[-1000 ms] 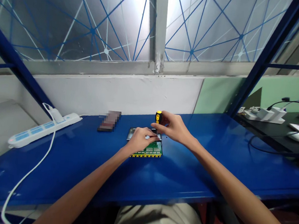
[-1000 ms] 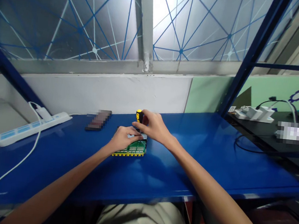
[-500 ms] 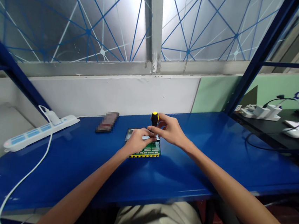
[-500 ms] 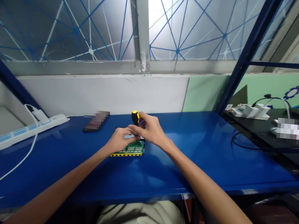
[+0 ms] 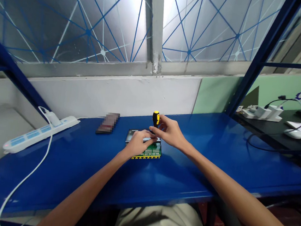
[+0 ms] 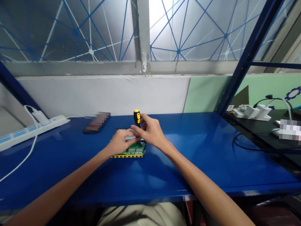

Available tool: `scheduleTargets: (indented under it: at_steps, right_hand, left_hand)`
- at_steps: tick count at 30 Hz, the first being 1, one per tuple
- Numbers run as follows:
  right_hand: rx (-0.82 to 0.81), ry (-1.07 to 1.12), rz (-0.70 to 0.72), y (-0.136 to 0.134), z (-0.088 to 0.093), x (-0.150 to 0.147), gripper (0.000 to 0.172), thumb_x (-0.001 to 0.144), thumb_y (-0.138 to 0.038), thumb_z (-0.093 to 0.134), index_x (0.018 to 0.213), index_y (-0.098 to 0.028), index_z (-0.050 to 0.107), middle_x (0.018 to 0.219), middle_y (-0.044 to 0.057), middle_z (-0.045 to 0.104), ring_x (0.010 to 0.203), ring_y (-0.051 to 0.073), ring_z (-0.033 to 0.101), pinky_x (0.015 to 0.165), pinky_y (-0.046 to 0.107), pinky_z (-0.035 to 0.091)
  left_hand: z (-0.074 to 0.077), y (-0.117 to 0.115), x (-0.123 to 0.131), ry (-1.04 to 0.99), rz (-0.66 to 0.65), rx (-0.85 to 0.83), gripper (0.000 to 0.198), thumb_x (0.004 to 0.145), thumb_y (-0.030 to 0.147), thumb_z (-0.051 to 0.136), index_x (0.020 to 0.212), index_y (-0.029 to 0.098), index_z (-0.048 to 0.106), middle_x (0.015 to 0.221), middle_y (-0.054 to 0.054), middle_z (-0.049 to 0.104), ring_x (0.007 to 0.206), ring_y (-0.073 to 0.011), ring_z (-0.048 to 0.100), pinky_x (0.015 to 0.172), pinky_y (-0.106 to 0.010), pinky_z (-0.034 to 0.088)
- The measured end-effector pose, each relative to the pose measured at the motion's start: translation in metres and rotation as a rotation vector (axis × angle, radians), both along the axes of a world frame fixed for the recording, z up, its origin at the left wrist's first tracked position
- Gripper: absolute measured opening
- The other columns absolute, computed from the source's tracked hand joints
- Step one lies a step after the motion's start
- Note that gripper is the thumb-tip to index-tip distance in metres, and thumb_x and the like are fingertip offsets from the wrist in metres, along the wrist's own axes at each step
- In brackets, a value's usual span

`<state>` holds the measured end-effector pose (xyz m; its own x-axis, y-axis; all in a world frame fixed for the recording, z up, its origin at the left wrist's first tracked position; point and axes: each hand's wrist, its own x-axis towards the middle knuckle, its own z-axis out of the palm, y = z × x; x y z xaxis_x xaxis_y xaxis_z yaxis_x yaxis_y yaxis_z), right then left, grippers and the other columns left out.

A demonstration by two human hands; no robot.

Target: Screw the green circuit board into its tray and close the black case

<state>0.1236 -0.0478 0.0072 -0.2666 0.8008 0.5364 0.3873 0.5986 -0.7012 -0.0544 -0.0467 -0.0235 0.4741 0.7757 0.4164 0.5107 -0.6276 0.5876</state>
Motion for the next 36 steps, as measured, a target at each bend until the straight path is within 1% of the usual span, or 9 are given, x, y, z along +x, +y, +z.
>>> scheduleTargets:
  at_steps: [2,7,15,19,21,25,28,33,36]
  right_hand:
    - [-0.001,0.001,0.001,0.0007,-0.0016,-0.0004,0.021,0.081,-0.037,0.066,0.089,-0.021,0.056,0.074,-0.001,0.061,0.058,0.011,0.052,0.055,0.027,0.038]
    - [-0.014,0.028,0.020,0.0006,-0.0035,-0.0009,0.017,0.083,-0.032,0.063,0.092,-0.021,0.055,0.074,-0.001,0.061,0.059,0.012,0.057,0.057,0.027,0.040]
    - [0.003,0.000,0.001,0.0003,-0.0045,-0.0019,0.021,0.082,-0.038,0.066,0.084,-0.021,0.054,0.071,-0.002,0.057,0.057,0.011,0.050,0.053,0.026,0.036]
    - [-0.010,0.010,0.014,0.0015,-0.0051,-0.0013,0.018,0.084,-0.036,0.063,0.087,-0.021,0.055,0.070,-0.003,0.058,0.058,0.011,0.052,0.054,0.026,0.036]
    - [-0.014,0.012,0.011,0.0016,-0.0051,-0.0017,0.018,0.084,-0.036,0.063,0.088,-0.020,0.056,0.070,-0.003,0.059,0.058,0.011,0.052,0.054,0.025,0.036]
    - [-0.023,0.012,0.001,0.0013,-0.0046,-0.0032,0.023,0.082,-0.040,0.067,0.084,-0.020,0.056,0.071,-0.002,0.060,0.059,0.011,0.053,0.055,0.026,0.036]
    - [-0.023,0.007,-0.015,0.0012,-0.0046,-0.0038,0.024,0.080,-0.040,0.068,0.081,-0.019,0.056,0.070,-0.001,0.060,0.058,0.011,0.053,0.054,0.026,0.036]
    - [-0.014,0.010,-0.021,0.0010,-0.0046,-0.0033,0.017,0.081,-0.034,0.065,0.084,-0.019,0.058,0.073,-0.001,0.062,0.060,0.011,0.055,0.057,0.026,0.037]
    - [-0.014,-0.006,-0.032,0.0012,-0.0052,-0.0033,0.017,0.082,-0.035,0.064,0.086,-0.019,0.060,0.071,-0.001,0.062,0.059,0.012,0.054,0.056,0.026,0.036]
  left_hand:
    - [0.0007,-0.0004,0.0001,-0.002,0.005,0.001,0.014,0.086,0.024,0.066,0.091,0.019,0.078,0.099,-0.007,0.077,0.097,-0.0246,0.070,0.091,-0.037,0.052]
    - [0.0000,0.0010,0.0002,-0.034,-0.061,-0.028,0.018,0.089,0.022,0.061,0.096,0.018,0.077,0.102,-0.008,0.076,0.101,-0.0242,0.070,0.093,-0.037,0.052]
    - [-0.0006,0.0005,-0.0001,-0.006,0.029,-0.005,0.014,0.086,0.023,0.065,0.091,0.017,0.077,0.099,-0.009,0.077,0.097,-0.0254,0.070,0.092,-0.038,0.052]
    - [-0.0008,0.0015,0.0003,-0.018,-0.032,-0.014,0.017,0.088,0.020,0.063,0.097,0.017,0.077,0.104,-0.009,0.076,0.102,-0.0247,0.069,0.093,-0.037,0.051]
    - [-0.0009,0.0023,0.0005,-0.012,-0.039,-0.020,0.017,0.087,0.020,0.064,0.097,0.017,0.077,0.104,-0.008,0.076,0.101,-0.0246,0.070,0.093,-0.036,0.052]
    - [-0.0017,0.0028,0.0009,0.000,0.027,0.024,0.013,0.085,0.024,0.068,0.090,0.017,0.078,0.097,-0.008,0.077,0.095,-0.0254,0.071,0.090,-0.037,0.053]
    - [-0.0021,0.0016,0.0010,0.002,0.070,0.078,0.013,0.084,0.027,0.070,0.086,0.016,0.077,0.093,-0.009,0.077,0.090,-0.0258,0.072,0.086,-0.038,0.055]
    - [0.0006,-0.0008,0.0006,-0.018,-0.010,0.100,0.015,0.088,0.020,0.063,0.094,0.016,0.077,0.102,-0.010,0.076,0.098,-0.0250,0.071,0.089,-0.037,0.053]
    - [0.0009,-0.0001,0.0014,-0.026,-0.006,0.110,0.014,0.087,0.018,0.064,0.093,0.016,0.077,0.101,-0.009,0.077,0.095,-0.0244,0.071,0.087,-0.035,0.054]
